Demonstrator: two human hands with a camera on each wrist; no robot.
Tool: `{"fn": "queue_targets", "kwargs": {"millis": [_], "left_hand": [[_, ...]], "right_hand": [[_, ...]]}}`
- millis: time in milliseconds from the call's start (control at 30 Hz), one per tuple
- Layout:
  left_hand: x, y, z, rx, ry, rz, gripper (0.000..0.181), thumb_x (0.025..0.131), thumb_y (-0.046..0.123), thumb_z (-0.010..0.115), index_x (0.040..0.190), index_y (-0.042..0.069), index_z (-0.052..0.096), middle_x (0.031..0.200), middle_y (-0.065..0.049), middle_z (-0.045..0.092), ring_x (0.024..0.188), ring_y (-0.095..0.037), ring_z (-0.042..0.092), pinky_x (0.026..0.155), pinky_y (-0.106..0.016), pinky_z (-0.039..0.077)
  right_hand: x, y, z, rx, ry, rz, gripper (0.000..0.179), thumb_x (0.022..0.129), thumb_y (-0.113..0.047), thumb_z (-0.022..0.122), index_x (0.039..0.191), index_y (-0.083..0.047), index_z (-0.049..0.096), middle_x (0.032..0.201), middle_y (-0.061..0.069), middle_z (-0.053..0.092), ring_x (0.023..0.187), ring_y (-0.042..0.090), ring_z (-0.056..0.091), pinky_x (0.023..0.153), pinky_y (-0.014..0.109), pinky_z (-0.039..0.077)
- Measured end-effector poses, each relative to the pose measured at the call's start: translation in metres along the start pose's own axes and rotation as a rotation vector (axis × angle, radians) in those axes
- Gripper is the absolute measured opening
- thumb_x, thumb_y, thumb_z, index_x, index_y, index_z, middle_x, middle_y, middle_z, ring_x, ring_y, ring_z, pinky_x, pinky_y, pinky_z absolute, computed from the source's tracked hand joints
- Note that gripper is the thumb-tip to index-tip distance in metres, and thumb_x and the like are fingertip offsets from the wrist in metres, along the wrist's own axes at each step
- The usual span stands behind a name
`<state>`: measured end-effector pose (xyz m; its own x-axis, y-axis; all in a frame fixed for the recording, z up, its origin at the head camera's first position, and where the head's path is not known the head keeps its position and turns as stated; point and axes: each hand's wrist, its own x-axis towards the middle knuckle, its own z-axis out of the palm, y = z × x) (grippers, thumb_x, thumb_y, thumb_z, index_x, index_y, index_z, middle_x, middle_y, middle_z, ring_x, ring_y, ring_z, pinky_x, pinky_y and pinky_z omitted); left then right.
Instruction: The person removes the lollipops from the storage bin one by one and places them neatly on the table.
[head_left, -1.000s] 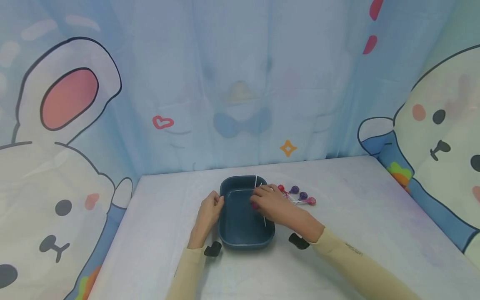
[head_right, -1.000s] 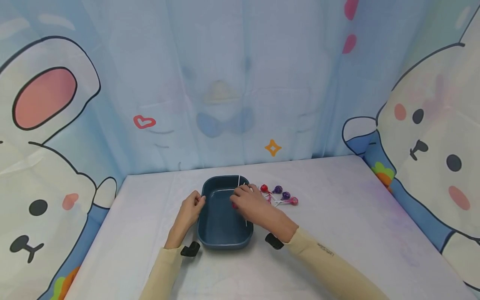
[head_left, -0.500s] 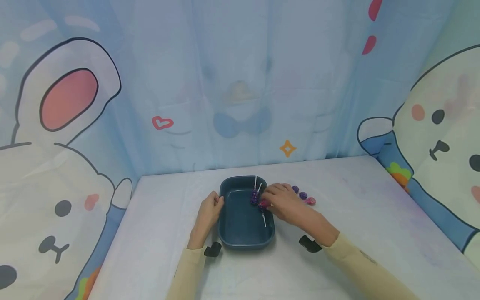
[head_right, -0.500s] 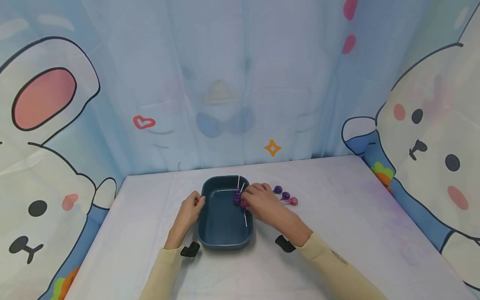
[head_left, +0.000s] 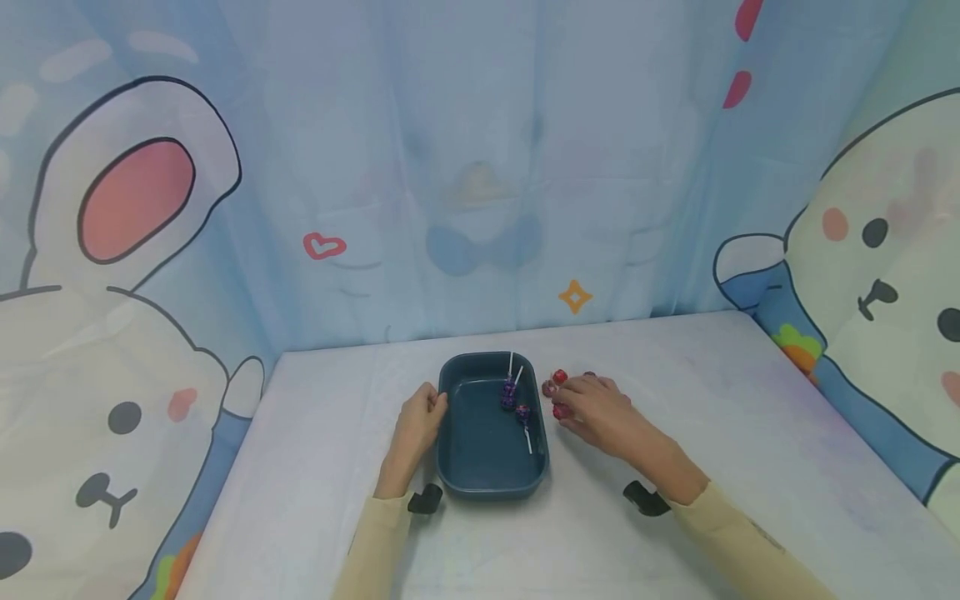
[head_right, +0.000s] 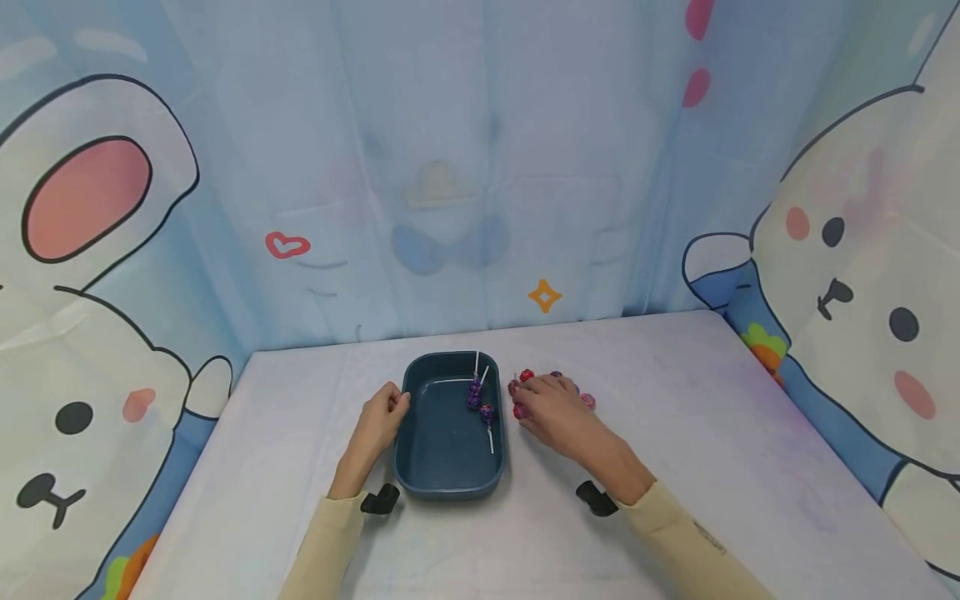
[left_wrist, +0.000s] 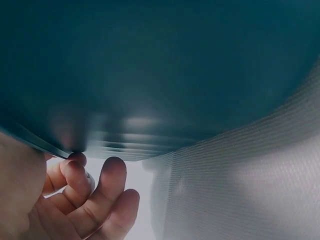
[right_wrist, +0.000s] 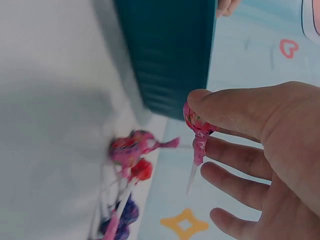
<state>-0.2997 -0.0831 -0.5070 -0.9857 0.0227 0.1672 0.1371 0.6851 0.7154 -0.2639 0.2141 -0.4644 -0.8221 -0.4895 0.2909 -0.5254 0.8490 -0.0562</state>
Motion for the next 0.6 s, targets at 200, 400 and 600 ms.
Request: {"fn": "queue_targets", "kwargs": {"millis": [200, 400, 600], "left_hand": [[0.000, 0.000, 0.000, 0.001, 0.006, 0.003, 0.024, 0.094, 0.030, 0.048, 0.078, 0.012, 0.046, 0.061, 0.001, 0.043, 0.053, -0.011, 0.042, 0.048, -0.024, 0.034], [0.000, -0.001, 0.001, 0.005, 0.005, -0.003, 0.024, 0.094, 0.030, 0.048, 0.078, 0.012, 0.046, 0.062, 0.001, 0.043, 0.053, -0.011, 0.041, 0.048, -0.025, 0.034], [0.000, -0.002, 0.002, 0.003, 0.003, -0.012, 0.024, 0.094, 0.031, 0.048, 0.078, 0.013, 0.046, 0.062, 0.001, 0.043, 0.053, -0.011, 0.042, 0.048, -0.024, 0.034]], "right_hand": [[-0.010, 0.007, 0.005, 0.014, -0.074, 0.086, 0.031, 0.071, -0.021, 0.078, 0.100, -0.017, 0.066, 0.103, 0.003, 0.063, 0.102, 0.025, 0.055, 0.091, 0.052, 0.038], [-0.016, 0.011, 0.013, 0.023, -0.148, 0.143, 0.036, 0.074, -0.024, 0.076, 0.108, -0.018, 0.066, 0.111, 0.006, 0.062, 0.109, 0.028, 0.053, 0.092, 0.053, 0.038], [-0.020, 0.013, 0.021, 0.004, -0.167, 0.153, 0.040, 0.075, -0.027, 0.075, 0.112, -0.016, 0.065, 0.110, 0.008, 0.062, 0.107, 0.027, 0.054, 0.090, 0.054, 0.038]]}}
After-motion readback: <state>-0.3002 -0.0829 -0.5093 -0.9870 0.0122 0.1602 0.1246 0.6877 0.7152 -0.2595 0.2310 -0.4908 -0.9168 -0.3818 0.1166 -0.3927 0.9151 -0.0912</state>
